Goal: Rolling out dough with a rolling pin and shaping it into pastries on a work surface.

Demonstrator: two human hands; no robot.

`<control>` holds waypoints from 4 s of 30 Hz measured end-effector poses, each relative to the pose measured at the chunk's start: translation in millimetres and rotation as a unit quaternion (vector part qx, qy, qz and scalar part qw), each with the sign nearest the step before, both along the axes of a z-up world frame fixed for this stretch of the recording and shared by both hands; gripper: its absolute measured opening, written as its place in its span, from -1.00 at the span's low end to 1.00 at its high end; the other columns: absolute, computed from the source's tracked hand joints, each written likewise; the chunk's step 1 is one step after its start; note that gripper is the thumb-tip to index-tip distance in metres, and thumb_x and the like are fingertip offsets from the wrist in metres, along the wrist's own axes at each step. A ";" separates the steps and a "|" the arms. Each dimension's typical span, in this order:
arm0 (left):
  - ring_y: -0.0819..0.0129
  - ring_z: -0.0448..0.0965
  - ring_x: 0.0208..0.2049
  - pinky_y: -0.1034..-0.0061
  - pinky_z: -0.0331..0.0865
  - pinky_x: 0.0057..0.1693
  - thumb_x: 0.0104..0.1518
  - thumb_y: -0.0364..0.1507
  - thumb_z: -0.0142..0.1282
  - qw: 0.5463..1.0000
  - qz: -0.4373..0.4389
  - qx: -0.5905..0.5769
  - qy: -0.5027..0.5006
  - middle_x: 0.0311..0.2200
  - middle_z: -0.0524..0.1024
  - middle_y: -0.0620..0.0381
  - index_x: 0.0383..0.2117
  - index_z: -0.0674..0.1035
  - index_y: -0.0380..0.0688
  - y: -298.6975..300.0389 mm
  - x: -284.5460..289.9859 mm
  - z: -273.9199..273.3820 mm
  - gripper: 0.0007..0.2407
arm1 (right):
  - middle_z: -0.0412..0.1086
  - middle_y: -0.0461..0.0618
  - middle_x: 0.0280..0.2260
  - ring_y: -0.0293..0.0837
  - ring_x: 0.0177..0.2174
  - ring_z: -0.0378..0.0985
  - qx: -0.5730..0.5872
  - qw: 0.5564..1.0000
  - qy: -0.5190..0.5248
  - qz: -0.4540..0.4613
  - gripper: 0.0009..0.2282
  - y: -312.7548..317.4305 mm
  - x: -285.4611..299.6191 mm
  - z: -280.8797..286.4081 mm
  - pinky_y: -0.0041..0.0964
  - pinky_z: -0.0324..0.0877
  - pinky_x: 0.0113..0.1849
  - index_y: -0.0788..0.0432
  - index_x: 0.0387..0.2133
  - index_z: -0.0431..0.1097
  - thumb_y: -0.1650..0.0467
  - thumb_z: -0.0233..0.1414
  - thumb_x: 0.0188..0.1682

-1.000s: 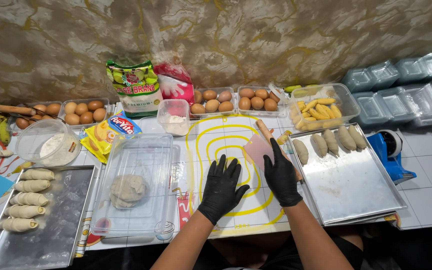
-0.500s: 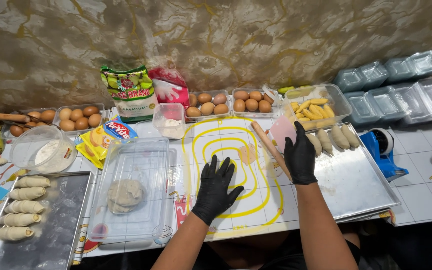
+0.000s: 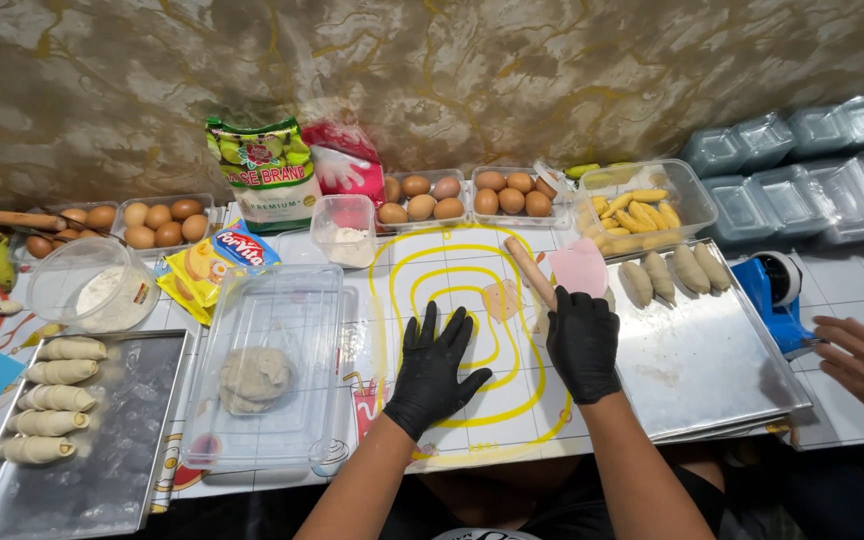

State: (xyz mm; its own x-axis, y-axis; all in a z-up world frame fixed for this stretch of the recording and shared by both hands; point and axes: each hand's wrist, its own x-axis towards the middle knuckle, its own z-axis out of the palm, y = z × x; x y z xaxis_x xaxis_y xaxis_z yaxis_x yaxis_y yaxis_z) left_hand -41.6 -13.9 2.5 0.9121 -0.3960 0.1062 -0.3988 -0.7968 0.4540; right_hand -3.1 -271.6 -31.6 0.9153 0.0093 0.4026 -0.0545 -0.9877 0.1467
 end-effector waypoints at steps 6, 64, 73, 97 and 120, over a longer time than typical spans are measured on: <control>0.00 -0.09 0.43 0.17 -0.14 0.41 0.22 -0.29 0.05 0.971 0.128 -0.086 -0.181 0.39 0.09 0.05 0.32 0.28 -0.04 12.1 12.3 2.7 -0.50 | 0.47 0.03 -0.30 0.13 -0.25 0.58 0.215 0.933 0.134 0.256 -0.77 34.2 -3.4 68.7 -0.05 0.49 -0.24 0.05 -0.06 0.43 0.34 0.01 0.03; -0.13 -0.21 0.46 0.01 -0.29 0.44 -0.17 0.05 0.25 0.993 0.037 0.052 -0.097 0.45 -0.14 -0.20 0.39 0.01 -0.31 25.0 -45.6 10.5 0.02 | -0.19 0.22 0.41 0.19 0.36 -0.14 0.134 0.917 0.164 0.337 -0.18 56.8 -48.5 39.7 0.20 -0.22 0.28 0.21 0.40 -0.15 0.27 0.01 -0.19; -0.13 -0.22 0.46 0.01 -0.31 0.45 -0.17 0.16 0.04 0.984 0.109 0.139 0.020 0.44 -0.11 -0.24 0.35 0.17 -0.31 13.1 27.4 21.9 -0.04 | -0.10 0.19 0.41 0.21 0.35 -0.05 0.062 0.932 0.223 0.280 -0.31 54.0 36.6 4.7 0.32 -0.14 0.25 0.12 0.39 -0.03 0.02 -0.25 0.03; -0.17 -0.12 0.43 -0.01 -0.22 0.42 -0.17 0.01 0.15 0.990 0.051 0.134 0.009 0.39 0.02 -0.30 0.33 0.16 -0.34 22.7 -50.4 16.3 -0.09 | -0.03 0.30 0.36 0.25 0.31 0.02 0.066 0.932 0.205 0.291 -0.24 61.5 -53.5 48.0 0.20 -0.07 0.23 0.21 0.37 -0.03 0.13 -0.05 -0.12; -0.24 -0.02 0.40 -0.07 -0.19 0.40 0.03 -0.05 0.00 0.996 0.050 0.069 -0.036 0.36 0.07 -0.37 0.32 0.17 -0.38 26.7 -29.0 15.6 -0.22 | -0.04 0.31 0.36 0.27 0.33 -0.04 0.070 0.941 0.178 0.280 -0.32 69.5 -29.1 47.4 0.20 -0.09 0.24 0.25 0.35 -0.01 0.07 -0.17 0.06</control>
